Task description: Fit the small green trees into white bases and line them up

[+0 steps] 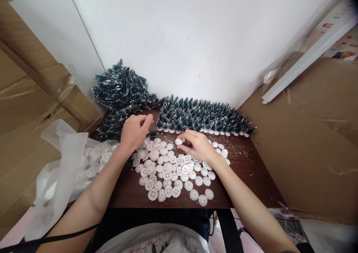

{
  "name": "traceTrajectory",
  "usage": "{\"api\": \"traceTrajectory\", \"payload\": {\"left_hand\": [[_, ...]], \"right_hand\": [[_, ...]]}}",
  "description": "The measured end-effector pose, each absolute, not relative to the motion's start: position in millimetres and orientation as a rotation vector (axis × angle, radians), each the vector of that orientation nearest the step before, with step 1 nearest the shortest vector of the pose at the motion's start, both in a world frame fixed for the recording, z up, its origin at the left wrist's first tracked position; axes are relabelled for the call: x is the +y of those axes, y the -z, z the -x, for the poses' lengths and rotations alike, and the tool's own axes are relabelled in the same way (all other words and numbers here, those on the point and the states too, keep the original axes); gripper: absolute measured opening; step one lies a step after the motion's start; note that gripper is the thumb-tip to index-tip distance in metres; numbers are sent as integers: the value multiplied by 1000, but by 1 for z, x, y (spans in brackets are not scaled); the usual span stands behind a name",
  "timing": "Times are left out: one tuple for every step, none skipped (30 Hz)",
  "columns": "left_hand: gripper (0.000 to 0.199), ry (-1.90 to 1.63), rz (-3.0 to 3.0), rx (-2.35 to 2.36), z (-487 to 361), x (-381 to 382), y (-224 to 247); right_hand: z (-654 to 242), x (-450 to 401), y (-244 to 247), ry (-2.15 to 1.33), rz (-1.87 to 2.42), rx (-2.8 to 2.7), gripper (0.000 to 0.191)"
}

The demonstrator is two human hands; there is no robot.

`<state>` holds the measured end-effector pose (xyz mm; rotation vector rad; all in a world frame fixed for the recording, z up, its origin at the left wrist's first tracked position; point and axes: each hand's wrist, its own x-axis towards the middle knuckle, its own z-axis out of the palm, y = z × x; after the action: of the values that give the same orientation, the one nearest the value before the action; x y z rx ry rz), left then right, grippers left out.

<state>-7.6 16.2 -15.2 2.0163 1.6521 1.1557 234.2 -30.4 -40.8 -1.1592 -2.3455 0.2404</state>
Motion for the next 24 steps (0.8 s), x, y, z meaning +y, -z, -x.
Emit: {"api": "traceTrajectory", "payload": {"left_hand": [[37, -1072, -2102, 1689, 10, 19, 17], [35, -988, -2181, 1708, 13, 21, 19], [34, -917, -2244, 1711, 16, 23, 22], [33, -850, -2302, 1701, 19, 25, 24], [33, -795, -2358, 1683, 21, 27, 27], [32, -763, -2414, 1654, 23, 29, 30], [30, -756, -2464, 1615, 25, 30, 33], [28, -764, -2498, 1575, 27, 31, 34], [26, -778, -2514, 1531, 27, 31, 34], [24, -787, -2509, 1484, 27, 31, 34], [22, -789, -2486, 1437, 27, 31, 32], [21, -787, -2452, 1389, 26, 30, 29], [20, -782, -2414, 1341, 25, 28, 26], [20, -781, -2382, 1301, 23, 27, 22], [20, -776, -2360, 1266, 21, 25, 19], [19, -771, -2347, 1236, 19, 22, 16], [19, -766, -2340, 1204, 16, 20, 13], [19, -760, -2334, 1172, 13, 18, 11], [20, -761, -2323, 1139, 10, 15, 10], [20, -768, -2307, 1105, 7, 12, 9], [20, -773, -2287, 1073, 4, 10, 8], [19, -778, -2265, 1041, 1, 7, 8], [19, -775, -2242, 1011, -3, 5, 8], [18, -770, -2219, 988, -6, 2, 9]], "right_hand": [[-234, -30, 41, -239, 1173, -2344, 21], [-235, -30, 41, -238, 1184, -2341, 22], [-235, -30, 41, -237, 1193, -2338, 22], [-235, -29, 40, -236, 1198, -2334, 22], [-235, -29, 40, -235, 1201, -2331, 22], [-235, -29, 40, -234, 1205, -2327, 22], [-235, -29, 39, -233, 1208, -2323, 21], [-235, -29, 39, -231, 1210, -2320, 21], [-235, -29, 39, -228, 1211, -2317, 21], [-235, -29, 38, -226, 1212, -2317, 21], [-235, -29, 38, -225, 1212, -2319, 22], [-235, -29, 38, -224, 1210, -2323, 22], [-235, -29, 38, -224, 1207, -2328, 22], [-235, -29, 38, -224, 1204, -2333, 23], [-235, -29, 39, -224, 1201, -2337, 24], [-235, -29, 39, -223, 1197, -2340, 24], [-235, -29, 40, -221, 1193, -2341, 24], [-235, -29, 40, -219, 1189, -2342, 25], [-235, -29, 40, -217, 1183, -2343, 25], [-235, -29, 40, -217, 1174, -2344, 25], [-234, -29, 40, -218, 1163, -2343, 25], [-234, -29, 40, -223, 1149, -2342, 26], [-234, -29, 40, -228, 1136, -2340, 26], [-233, -29, 40, -232, 1123, -2338, 26]]}}
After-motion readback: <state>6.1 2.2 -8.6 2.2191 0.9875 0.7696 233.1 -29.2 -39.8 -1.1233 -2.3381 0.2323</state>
